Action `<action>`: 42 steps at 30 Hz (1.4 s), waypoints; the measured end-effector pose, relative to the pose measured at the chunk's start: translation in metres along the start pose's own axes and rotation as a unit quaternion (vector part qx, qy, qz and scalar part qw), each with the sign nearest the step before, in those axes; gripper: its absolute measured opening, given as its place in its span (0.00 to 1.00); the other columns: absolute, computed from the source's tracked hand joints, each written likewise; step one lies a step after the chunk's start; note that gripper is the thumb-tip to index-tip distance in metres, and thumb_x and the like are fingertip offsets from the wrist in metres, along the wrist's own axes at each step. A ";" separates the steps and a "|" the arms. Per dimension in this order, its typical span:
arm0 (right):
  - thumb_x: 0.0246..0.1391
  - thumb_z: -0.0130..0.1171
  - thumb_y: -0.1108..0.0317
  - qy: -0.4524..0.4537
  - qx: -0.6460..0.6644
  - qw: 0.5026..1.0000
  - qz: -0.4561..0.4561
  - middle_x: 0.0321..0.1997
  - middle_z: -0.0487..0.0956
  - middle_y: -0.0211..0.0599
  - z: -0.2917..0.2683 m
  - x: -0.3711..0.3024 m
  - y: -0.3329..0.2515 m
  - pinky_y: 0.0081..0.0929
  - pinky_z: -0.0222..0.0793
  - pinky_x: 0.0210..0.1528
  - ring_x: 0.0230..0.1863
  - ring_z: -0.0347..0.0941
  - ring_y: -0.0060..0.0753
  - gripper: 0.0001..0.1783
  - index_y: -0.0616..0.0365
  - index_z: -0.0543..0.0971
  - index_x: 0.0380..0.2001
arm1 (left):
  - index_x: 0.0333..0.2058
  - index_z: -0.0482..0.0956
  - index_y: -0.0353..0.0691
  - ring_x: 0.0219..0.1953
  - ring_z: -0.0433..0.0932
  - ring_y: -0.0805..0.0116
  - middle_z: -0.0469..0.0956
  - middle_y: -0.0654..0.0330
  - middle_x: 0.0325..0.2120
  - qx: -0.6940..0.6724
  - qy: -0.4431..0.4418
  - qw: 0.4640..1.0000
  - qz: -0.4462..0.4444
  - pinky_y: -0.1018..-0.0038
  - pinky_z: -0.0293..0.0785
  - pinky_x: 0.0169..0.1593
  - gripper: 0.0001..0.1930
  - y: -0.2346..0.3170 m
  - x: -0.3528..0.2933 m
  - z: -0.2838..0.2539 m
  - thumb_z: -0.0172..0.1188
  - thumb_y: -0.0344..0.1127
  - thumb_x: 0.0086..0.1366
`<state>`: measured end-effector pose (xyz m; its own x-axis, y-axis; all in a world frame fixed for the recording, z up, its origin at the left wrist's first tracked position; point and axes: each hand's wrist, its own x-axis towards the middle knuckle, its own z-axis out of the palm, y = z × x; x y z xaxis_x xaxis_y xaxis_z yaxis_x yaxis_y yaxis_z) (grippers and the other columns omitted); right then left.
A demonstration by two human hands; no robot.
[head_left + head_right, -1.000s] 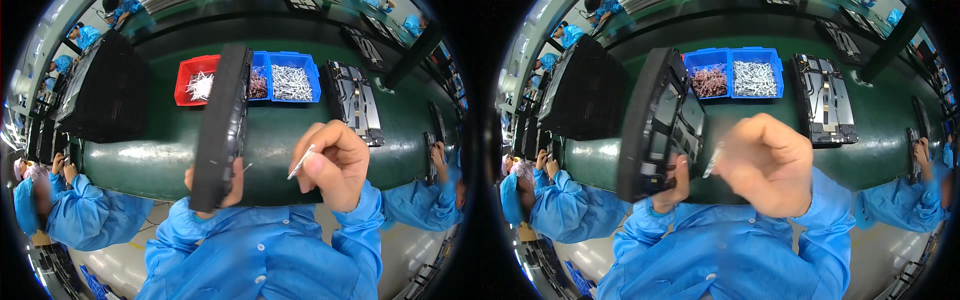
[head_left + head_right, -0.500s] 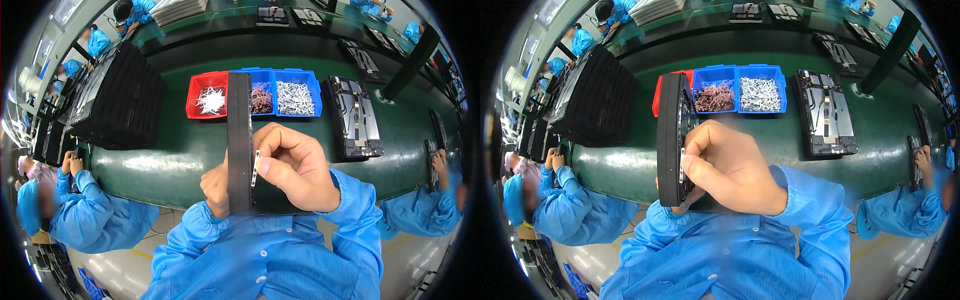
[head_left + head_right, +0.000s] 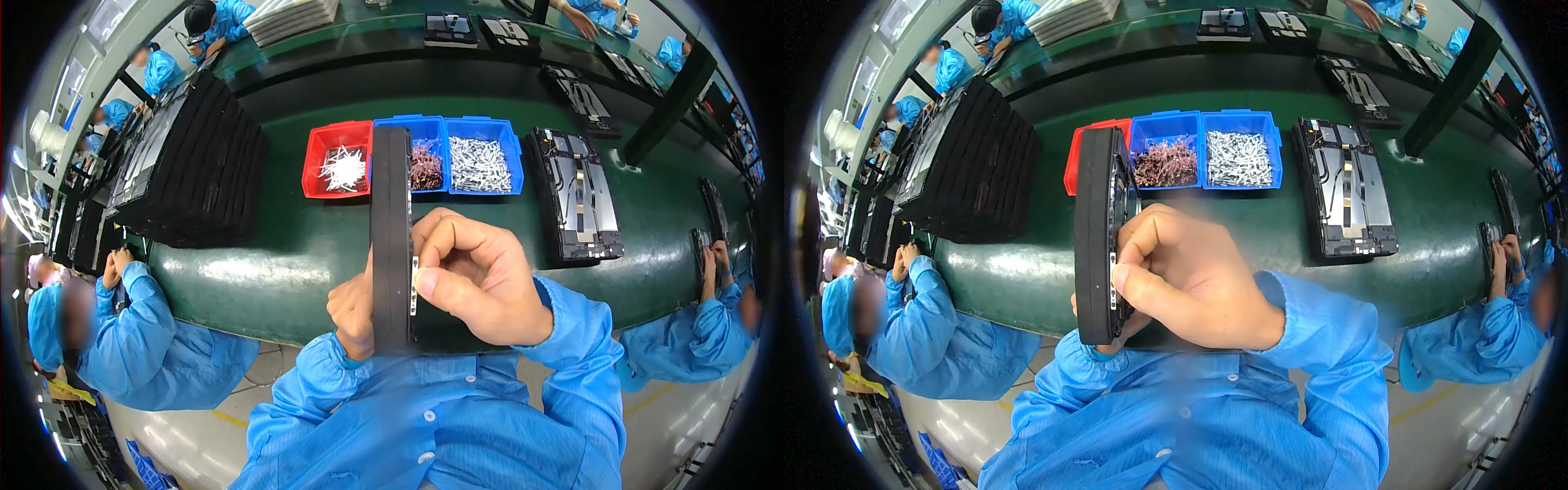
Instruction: Assembling electronic components and wiring into a tablet or mobile device chassis at a factory workbench.
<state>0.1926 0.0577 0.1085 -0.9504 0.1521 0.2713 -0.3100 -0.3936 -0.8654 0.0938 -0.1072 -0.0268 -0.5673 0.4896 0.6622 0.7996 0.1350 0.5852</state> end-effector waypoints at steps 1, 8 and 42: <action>0.60 0.59 0.77 -0.001 -0.001 1.000 -0.001 0.42 0.72 0.35 0.000 0.000 0.000 0.23 0.65 0.48 0.43 0.66 0.22 0.04 0.63 0.74 0.32 | 0.42 0.83 0.21 0.22 0.84 0.65 0.82 0.36 0.46 0.000 0.001 1.000 0.001 0.77 0.76 0.23 0.21 0.001 -0.001 -0.001 0.66 0.22 0.45; 0.59 0.61 0.75 -0.002 -0.008 1.000 -0.004 0.41 0.72 0.36 -0.002 0.000 0.002 0.23 0.66 0.47 0.42 0.67 0.22 0.05 0.63 0.75 0.30 | 0.52 0.79 0.20 0.20 0.82 0.66 0.84 0.44 0.31 0.026 0.028 0.996 0.077 0.76 0.75 0.24 0.29 0.012 0.015 -0.005 0.67 0.23 0.47; 0.44 0.55 0.75 0.097 0.030 0.995 -0.005 0.49 0.65 0.35 0.016 -0.017 0.018 0.21 0.63 0.50 0.45 0.62 0.23 0.27 0.57 0.61 0.50 | 0.57 0.74 0.16 0.14 0.74 0.70 0.77 0.55 0.17 0.067 0.039 0.986 0.145 0.75 0.69 0.20 0.34 0.013 0.020 0.001 0.67 0.24 0.48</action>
<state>0.2032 0.0335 0.0954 -0.9262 0.3263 0.1890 -0.3265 -0.4434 -0.8347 0.0931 -0.0943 -0.0063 -0.3198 0.4581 0.8294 0.9465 0.1139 0.3020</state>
